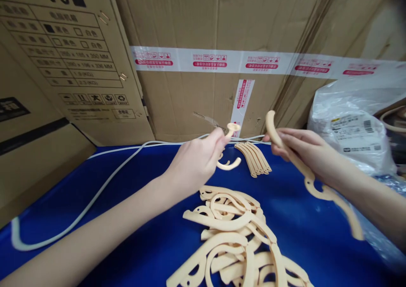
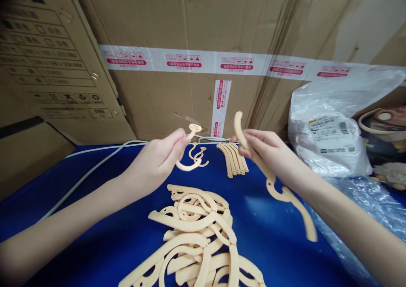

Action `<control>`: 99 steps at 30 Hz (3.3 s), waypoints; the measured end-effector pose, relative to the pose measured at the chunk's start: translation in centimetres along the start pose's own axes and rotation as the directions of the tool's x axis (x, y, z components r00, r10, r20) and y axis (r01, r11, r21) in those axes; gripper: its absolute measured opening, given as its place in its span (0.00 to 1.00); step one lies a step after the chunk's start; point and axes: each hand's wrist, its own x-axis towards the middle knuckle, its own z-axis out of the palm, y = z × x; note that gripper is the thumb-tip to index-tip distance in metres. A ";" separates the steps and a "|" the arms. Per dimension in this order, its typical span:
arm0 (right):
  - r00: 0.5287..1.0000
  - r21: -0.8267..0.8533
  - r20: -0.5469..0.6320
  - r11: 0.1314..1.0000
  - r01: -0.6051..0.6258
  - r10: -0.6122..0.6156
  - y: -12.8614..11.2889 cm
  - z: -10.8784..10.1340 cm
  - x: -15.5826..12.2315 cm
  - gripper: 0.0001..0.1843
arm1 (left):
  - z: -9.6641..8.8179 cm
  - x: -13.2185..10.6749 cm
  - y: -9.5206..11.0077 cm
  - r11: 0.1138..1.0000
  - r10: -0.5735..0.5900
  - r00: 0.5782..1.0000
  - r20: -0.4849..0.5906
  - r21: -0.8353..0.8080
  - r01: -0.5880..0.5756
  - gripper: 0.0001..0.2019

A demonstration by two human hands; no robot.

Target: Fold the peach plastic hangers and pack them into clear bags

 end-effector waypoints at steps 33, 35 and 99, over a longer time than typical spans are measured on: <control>0.925 -0.771 0.115 0.555 0.314 -0.363 1.7 -1.9 0.6 0.14 | 2.8 2.4 2.4 0.163 -0.302 0.720 0.625 -0.710 0.685 0.07; 0.885 -0.807 0.262 0.415 0.420 -0.386 2.0 -1.3 0.4 0.15 | 2.7 2.2 2.9 0.126 -0.289 0.684 0.669 -0.682 0.720 0.08; 0.923 -0.521 0.335 0.779 0.350 -0.191 11.3 -4.2 2.7 0.15 | 4.3 -1.3 -9.8 0.956 -0.255 0.958 0.135 0.186 0.228 0.29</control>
